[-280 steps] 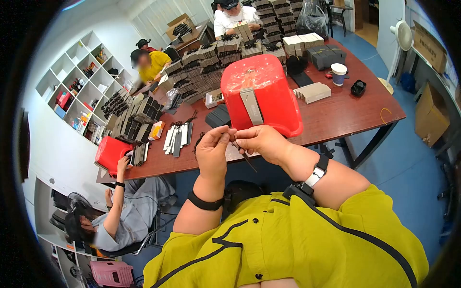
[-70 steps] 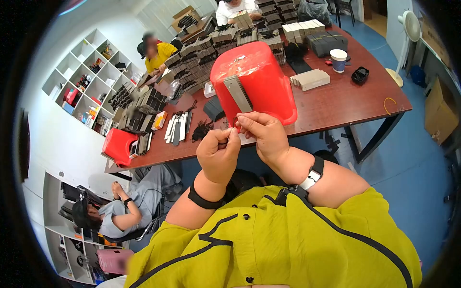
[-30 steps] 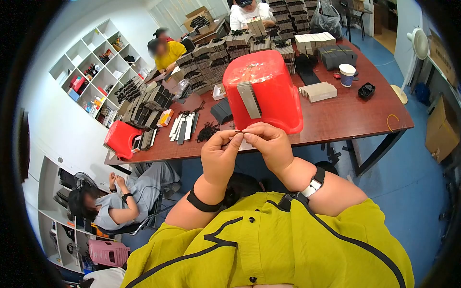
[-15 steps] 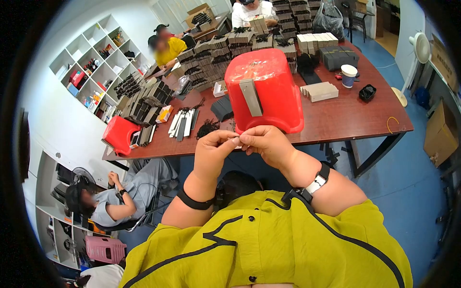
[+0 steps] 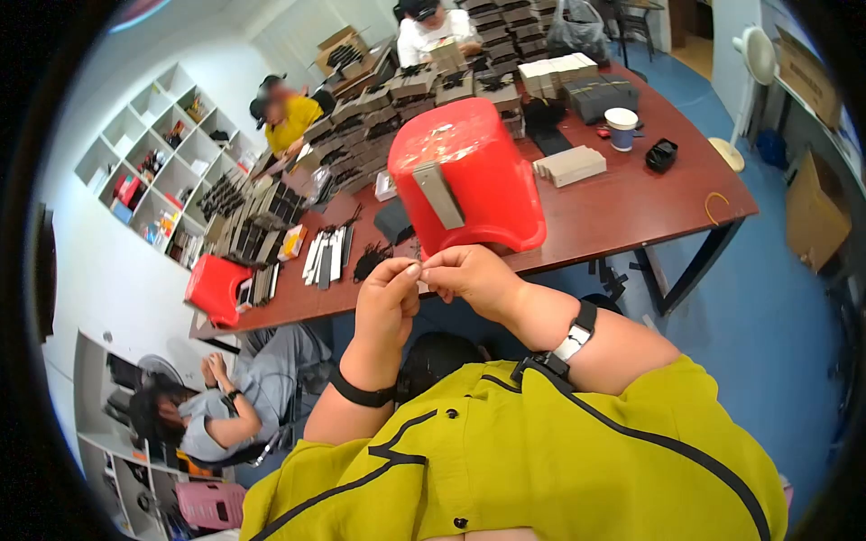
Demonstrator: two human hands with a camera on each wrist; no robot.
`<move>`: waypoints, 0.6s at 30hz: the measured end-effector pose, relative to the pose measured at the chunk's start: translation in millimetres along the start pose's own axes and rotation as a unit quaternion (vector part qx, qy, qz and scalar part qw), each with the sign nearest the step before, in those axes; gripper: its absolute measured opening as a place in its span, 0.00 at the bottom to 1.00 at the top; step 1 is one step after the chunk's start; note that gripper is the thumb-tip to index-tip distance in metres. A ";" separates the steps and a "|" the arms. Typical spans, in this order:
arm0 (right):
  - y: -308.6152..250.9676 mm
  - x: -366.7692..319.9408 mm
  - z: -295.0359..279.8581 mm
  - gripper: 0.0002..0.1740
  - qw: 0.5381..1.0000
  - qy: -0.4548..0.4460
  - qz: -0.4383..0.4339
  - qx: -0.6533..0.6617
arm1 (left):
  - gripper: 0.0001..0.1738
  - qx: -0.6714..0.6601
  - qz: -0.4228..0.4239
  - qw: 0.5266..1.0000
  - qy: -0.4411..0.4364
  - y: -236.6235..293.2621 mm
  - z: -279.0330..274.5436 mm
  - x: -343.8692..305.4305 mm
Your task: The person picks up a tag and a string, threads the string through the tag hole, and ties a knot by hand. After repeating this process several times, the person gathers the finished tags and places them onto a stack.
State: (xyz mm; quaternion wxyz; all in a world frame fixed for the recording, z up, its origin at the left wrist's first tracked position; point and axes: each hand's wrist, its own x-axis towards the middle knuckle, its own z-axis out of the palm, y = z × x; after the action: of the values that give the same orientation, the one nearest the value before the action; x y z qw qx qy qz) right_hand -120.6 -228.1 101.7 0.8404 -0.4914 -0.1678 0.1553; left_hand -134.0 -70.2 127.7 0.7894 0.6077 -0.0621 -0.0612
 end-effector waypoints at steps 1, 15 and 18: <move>-2.5 -1.0 2.2 0.05 1.000 0.008 -0.005 -0.010 | 0.03 0.008 -0.003 1.000 -0.010 -2.5 0.9 0.4; -43.0 13.0 -37.8 0.06 0.928 0.178 -0.138 0.297 | 0.05 0.304 0.040 0.950 -0.052 2.6 -58.1 1.9; -56.6 10.1 -51.0 0.05 0.935 0.213 -0.176 0.224 | 0.05 0.302 0.028 0.951 -0.052 1.9 -94.4 6.2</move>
State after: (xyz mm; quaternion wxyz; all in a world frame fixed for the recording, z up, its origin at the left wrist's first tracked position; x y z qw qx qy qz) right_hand -84.0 -289.8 129.2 0.9584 -0.2749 -0.0298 -0.0700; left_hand -111.6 19.0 105.6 0.5657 0.8119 -0.1355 -0.0493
